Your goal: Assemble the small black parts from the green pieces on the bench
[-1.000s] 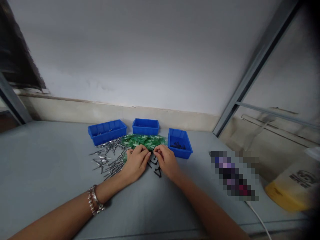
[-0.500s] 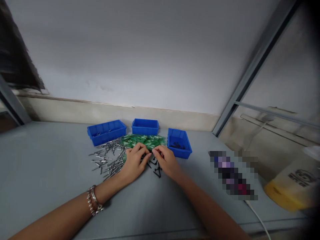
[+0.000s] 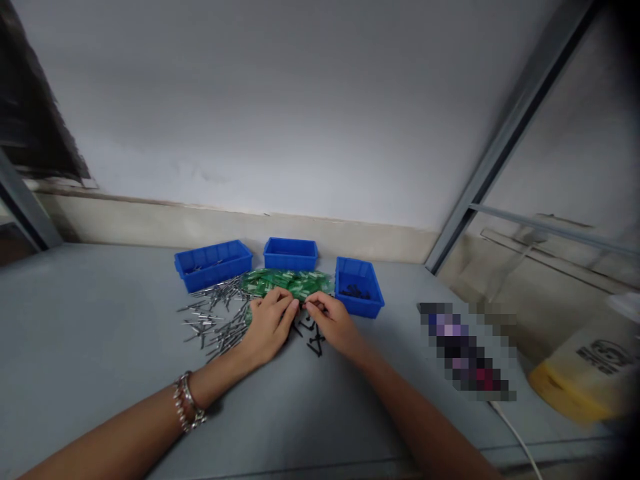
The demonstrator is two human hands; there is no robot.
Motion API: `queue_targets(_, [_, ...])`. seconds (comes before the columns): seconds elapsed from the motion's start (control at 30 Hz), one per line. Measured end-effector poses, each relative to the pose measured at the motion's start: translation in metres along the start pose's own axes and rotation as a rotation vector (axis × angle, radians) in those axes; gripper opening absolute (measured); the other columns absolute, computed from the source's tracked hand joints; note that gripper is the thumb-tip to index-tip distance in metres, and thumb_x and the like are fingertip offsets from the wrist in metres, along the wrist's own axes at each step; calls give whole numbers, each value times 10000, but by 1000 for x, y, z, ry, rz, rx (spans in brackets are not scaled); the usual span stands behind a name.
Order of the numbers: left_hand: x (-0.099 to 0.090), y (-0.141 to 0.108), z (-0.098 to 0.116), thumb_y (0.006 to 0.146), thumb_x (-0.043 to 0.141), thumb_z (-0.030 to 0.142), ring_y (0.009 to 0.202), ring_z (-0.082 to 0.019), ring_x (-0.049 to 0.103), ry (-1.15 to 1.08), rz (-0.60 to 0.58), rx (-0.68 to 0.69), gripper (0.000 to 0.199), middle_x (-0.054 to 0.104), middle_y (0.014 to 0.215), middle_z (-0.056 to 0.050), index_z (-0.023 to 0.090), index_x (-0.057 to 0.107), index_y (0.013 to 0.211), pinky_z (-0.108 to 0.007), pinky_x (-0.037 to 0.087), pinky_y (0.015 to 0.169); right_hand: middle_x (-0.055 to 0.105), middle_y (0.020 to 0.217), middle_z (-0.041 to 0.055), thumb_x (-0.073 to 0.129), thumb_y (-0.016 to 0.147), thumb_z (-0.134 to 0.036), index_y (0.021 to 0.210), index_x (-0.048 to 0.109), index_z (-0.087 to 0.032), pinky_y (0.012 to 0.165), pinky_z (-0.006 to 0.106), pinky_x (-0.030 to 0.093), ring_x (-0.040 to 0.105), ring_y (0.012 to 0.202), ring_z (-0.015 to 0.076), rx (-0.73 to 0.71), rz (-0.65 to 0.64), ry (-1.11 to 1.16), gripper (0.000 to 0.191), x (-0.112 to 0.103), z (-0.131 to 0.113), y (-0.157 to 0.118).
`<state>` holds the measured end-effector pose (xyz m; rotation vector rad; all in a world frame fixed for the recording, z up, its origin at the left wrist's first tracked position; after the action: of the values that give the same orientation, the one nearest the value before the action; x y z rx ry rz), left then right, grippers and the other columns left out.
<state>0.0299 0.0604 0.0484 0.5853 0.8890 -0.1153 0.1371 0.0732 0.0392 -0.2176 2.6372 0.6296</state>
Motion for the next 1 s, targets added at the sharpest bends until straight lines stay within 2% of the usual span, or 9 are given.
queue_targets(0.17, [-2,1,2,906,302,282,857,-204,496,-33,7,19,346,534,871,-46,163,558,705,-363,330,738,563,731,-4,455,776,-162,808,545,-185,612,228,406,510,659,108,-6,-22,23,98,3,3,0])
queue_targets(0.27, [-2,2,3,902,309,281,837,-187,496,-70,11,42,327,523,858,-42,161,544,707,-331,358,735,564,756,8,445,803,-213,832,543,-177,618,230,404,508,672,110,-7,-37,65,108,3,1,0])
queue_targets(0.37, [-2,2,2,902,314,285,837,-175,494,-108,20,63,301,515,866,-38,166,535,736,-310,377,744,538,704,3,418,835,-287,767,535,-176,609,237,383,487,655,116,8,-35,1,176,2,0,0])
queue_targets(0.5, [-1,2,2,896,334,280,874,-177,485,-141,23,88,259,508,888,-37,177,541,778,-311,378,774,497,640,-6,388,849,-288,662,504,-175,601,241,358,462,632,115,-1,-46,-58,248,2,-2,0])
queue_targets(0.63, [-1,1,2,897,339,297,886,-186,476,-140,14,79,238,503,902,-41,179,539,845,-328,371,786,471,635,-18,419,826,-251,684,493,-179,564,227,348,439,607,106,-7,-20,-27,175,-1,-2,0])
queue_targets(0.8, [-1,0,1,921,259,297,825,-180,484,-125,10,54,364,504,842,-42,158,539,734,-325,377,744,483,658,-20,454,793,-194,717,509,-183,579,223,365,458,622,106,-34,-5,-43,95,-1,-3,0])
queue_targets(1.0, [1,1,0,903,321,283,811,-172,485,-133,6,74,308,508,844,-37,161,533,717,-311,385,727,476,678,-18,473,798,-202,759,530,-188,574,221,369,447,614,103,-84,29,-91,70,-3,-8,-1])
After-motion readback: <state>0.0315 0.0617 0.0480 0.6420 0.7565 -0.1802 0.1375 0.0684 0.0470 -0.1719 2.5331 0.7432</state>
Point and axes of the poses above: each hand's wrist, its own y-axis towards the middle knuckle, its own x-axis out of the palm, z = x × y, the point moved 8 cm from there along y, towards the middle knuckle
